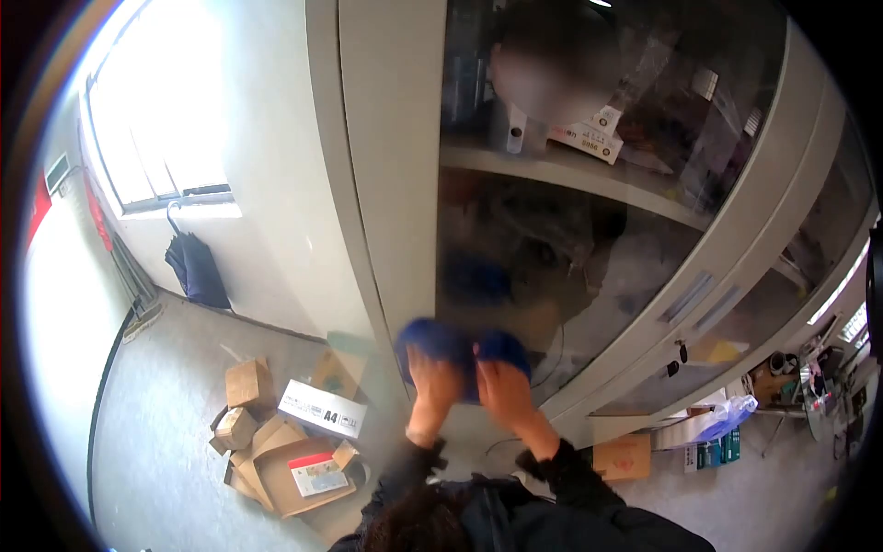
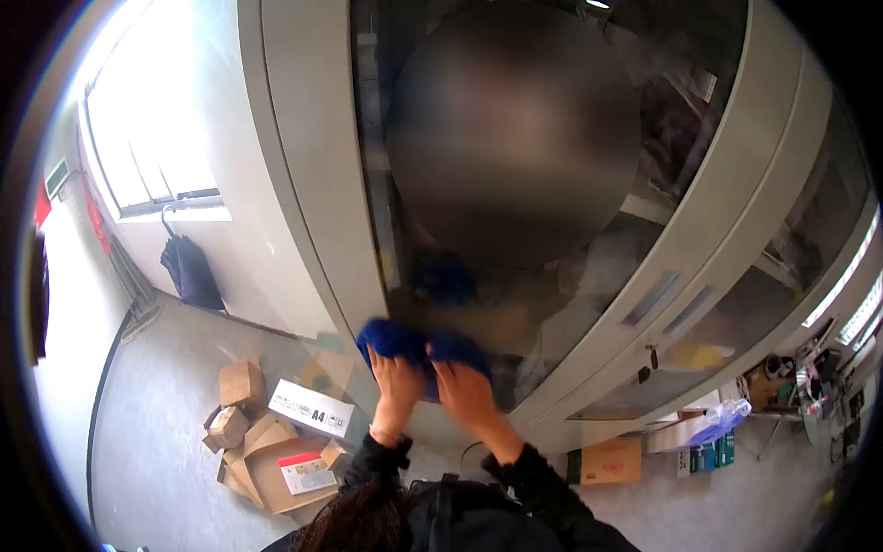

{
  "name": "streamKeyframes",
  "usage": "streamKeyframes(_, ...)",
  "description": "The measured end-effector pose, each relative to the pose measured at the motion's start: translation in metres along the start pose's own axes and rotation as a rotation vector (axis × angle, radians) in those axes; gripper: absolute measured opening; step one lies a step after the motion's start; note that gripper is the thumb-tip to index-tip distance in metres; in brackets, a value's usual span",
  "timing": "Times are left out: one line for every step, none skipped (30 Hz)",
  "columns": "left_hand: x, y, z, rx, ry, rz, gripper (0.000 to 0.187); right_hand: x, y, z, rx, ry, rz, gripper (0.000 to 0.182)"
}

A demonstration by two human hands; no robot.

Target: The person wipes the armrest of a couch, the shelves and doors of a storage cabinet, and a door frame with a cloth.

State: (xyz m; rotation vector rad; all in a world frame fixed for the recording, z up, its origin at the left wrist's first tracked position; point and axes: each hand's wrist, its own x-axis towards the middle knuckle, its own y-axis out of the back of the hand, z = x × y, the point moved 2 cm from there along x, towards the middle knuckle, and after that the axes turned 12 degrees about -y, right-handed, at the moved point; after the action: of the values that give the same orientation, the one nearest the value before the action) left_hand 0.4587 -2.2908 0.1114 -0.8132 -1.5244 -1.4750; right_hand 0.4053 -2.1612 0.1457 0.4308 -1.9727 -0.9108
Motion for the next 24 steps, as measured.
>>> streamKeyframes(0.020, 0.006, -0.004, 0.087, -0.055, 0.095, 0.035, 0.022, 0.017, -0.011, 0.014, 0.020, 0.008, 0.040)
streamKeyframes(0.045, 0.008, -0.006, 0.103, -0.016, 0.135, 0.033, 0.050, 0.033, -0.022, 0.024, 0.068, 0.083, 0.049)
streamKeyframes(0.079, 0.014, -0.009, 0.119, 0.023, 0.171, 0.032, 0.079, 0.055, -0.037, -0.028, 0.081, 0.166, 0.054)
streamKeyframes(0.131, 0.042, -0.008, 0.129, -0.048, 0.202, 0.039, 0.112, 0.081, -0.057, 0.009, 0.091, 0.344, 0.059)
streamKeyframes(0.185, 0.075, -0.005, 0.153, -0.065, 0.207, 0.043, 0.141, 0.117, -0.079, 0.076, 0.087, 0.381, 0.063)
streamKeyframes(0.227, 0.101, -0.003, 0.191, -0.131, 0.269, 0.043, 0.171, 0.141, -0.094, 0.074, 0.196, 0.588, 0.066)
streamKeyframes(0.262, 0.118, -0.004, 0.171, -0.182, 0.390, 0.042, 0.196, 0.158, -0.102, 0.095, 0.302, 0.717, 0.058)
streamKeyframes(0.291, 0.135, -0.006, 0.117, -0.173, 0.273, 0.046, 0.215, 0.179, -0.116, 0.048, 0.251, 0.707, 0.060)
streamKeyframes(0.304, 0.141, -0.010, 0.061, -0.163, 0.157, 0.051, 0.232, 0.193, -0.127, -0.001, 0.202, 0.698, 0.062)
streamKeyframes(0.298, 0.134, -0.014, 0.055, -0.148, 0.131, 0.051, 0.248, 0.194, -0.131, 0.001, 0.186, 0.671, 0.062)
streamKeyframes(0.292, 0.128, -0.018, 0.070, -0.156, 0.186, 0.050, 0.259, 0.196, -0.136, 0.103, 0.338, 0.832, 0.063)
streamKeyframes(0.288, 0.123, -0.021, 0.088, -0.169, 0.248, 0.049, 0.261, 0.194, -0.140, 0.208, 0.494, 0.998, 0.064)
streamKeyframes(0.283, 0.119, -0.027, 0.108, -0.185, 0.311, 0.049, 0.257, 0.184, -0.139, 0.214, 0.483, 0.992, 0.064)
streamKeyframes(0.277, 0.114, -0.031, 0.130, -0.202, 0.379, 0.048, 0.248, 0.168, -0.137, 0.133, 0.366, 0.821, 0.064)
streamKeyframes(0.272, 0.108, -0.037, 0.154, -0.220, 0.451, 0.048, 0.236, 0.149, -0.134, 0.055, 0.256, 0.649, 0.063)
streamKeyframes(0.265, 0.101, -0.043, 0.179, -0.238, 0.524, 0.047, 0.216, 0.123, -0.125, 0.089, 0.314, 0.622, 0.051)
streamKeyframes(0.239, 0.081, -0.052, 0.202, -0.204, 0.629, 0.047, 0.201, 0.111, -0.124, 0.165, 0.342, 0.634, 0.044)
streamKeyframes(0.202, 0.065, -0.059, 0.181, -0.162, 0.591, 0.050, 0.181, 0.093, -0.118, 0.150, 0.297, 0.525, 0.042)
streamKeyframes(0.161, 0.045, -0.065, 0.200, -0.108, 0.542, 0.051, 0.159, 0.069, -0.109, 0.159, 0.260, 0.402, 0.038)
streamKeyframes(0.113, 0.021, -0.068, 0.127, 0.007, 0.514, 0.050, 0.136, 0.041, -0.096, 0.181, 0.243, 0.201, 0.036)
streamKeyframes(0.057, -0.005, -0.071, 0.020, 0.174, 0.495, 0.051, 0.111, 0.015, -0.087, 0.177, 0.228, 0.033, 0.035)
streamKeyframes(0.004, -0.029, -0.071, -0.020, 0.359, 0.369, 0.058, 0.087, -0.009, -0.073, 0.232, 0.191, -0.195, 0.036)
streamKeyframes(-0.068, -0.069, -0.073, 0.165, 0.300, 0.287, 0.063, 0.059, -0.034, -0.061, 0.243, 0.179, -0.306, 0.038)
streamKeyframes(-0.086, -0.064, -0.066, 0.173, 0.306, 0.296, 0.063, 0.033, -0.060, -0.048, 0.255, 0.215, -0.297, 0.040)
